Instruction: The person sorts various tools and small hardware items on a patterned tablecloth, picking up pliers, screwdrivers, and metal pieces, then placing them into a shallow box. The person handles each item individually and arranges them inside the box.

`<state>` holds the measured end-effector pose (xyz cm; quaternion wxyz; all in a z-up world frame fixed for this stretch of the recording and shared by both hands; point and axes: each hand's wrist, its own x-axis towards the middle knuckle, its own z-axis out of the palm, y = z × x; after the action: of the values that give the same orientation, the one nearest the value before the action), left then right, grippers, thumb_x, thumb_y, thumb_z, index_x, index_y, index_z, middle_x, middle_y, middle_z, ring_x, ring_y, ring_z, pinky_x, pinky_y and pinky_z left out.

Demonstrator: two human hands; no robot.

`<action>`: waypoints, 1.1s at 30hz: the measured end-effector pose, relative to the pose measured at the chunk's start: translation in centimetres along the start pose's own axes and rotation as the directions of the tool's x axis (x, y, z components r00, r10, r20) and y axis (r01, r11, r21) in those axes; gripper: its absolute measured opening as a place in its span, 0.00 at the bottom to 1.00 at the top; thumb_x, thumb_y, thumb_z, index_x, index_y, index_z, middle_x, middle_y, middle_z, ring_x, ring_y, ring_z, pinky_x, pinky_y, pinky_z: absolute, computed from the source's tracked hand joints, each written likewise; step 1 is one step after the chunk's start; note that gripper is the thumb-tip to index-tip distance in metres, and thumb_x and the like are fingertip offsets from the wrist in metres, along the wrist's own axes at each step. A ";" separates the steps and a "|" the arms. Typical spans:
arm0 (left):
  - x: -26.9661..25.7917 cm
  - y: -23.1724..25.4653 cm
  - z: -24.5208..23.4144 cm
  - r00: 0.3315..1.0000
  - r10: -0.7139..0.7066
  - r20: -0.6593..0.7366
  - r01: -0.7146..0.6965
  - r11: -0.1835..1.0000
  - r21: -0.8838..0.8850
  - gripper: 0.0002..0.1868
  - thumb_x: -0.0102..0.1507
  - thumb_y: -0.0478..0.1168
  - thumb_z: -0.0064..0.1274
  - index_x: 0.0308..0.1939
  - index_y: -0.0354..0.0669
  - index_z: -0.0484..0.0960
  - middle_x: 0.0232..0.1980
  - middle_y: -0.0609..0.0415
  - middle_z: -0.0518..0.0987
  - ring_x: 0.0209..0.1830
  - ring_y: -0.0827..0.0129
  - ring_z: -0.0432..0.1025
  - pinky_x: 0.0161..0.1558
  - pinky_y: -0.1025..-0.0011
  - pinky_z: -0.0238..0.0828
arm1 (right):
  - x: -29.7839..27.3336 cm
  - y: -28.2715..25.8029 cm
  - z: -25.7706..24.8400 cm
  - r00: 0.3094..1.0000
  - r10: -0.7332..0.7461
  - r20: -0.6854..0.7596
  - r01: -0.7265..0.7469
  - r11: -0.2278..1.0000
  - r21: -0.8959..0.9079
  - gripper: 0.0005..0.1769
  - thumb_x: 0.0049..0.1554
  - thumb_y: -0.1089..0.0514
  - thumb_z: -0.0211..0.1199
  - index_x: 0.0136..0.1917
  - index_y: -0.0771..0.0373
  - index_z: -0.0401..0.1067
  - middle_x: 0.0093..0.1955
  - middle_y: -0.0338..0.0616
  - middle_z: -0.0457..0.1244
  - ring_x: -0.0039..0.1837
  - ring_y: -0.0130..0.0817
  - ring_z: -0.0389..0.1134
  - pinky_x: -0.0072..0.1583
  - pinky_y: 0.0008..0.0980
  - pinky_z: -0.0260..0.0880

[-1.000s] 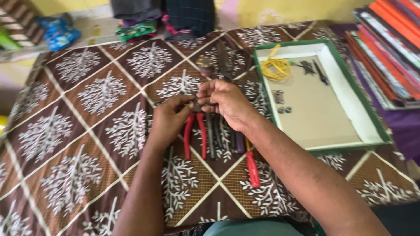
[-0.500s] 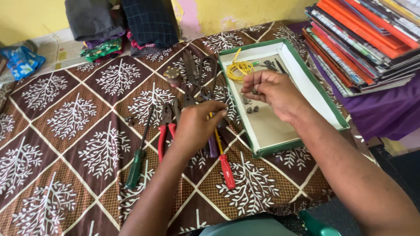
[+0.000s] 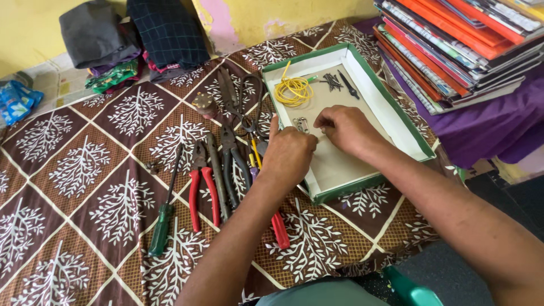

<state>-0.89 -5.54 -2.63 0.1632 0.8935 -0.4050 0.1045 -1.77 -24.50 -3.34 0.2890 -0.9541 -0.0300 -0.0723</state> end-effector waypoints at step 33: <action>1.2 0.2 0.1 0.977 -0.128 0.171 0.080 0.961 0.263 0.09 0.58 0.33 0.53 0.38 0.47 0.87 0.32 0.48 0.82 0.43 0.56 0.78 0.77 0.44 0.38 | -2.1 -0.1 -1.8 0.955 0.125 0.270 -0.088 0.986 -0.144 0.14 0.51 0.61 0.67 0.52 0.62 0.80 0.52 0.49 0.71 0.56 0.43 0.73 0.62 0.40 0.72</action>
<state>-0.23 -6.55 -2.26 0.0136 0.9330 -0.3541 0.0629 -4.12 -25.42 -2.12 0.2224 -0.9719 -0.0138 0.0762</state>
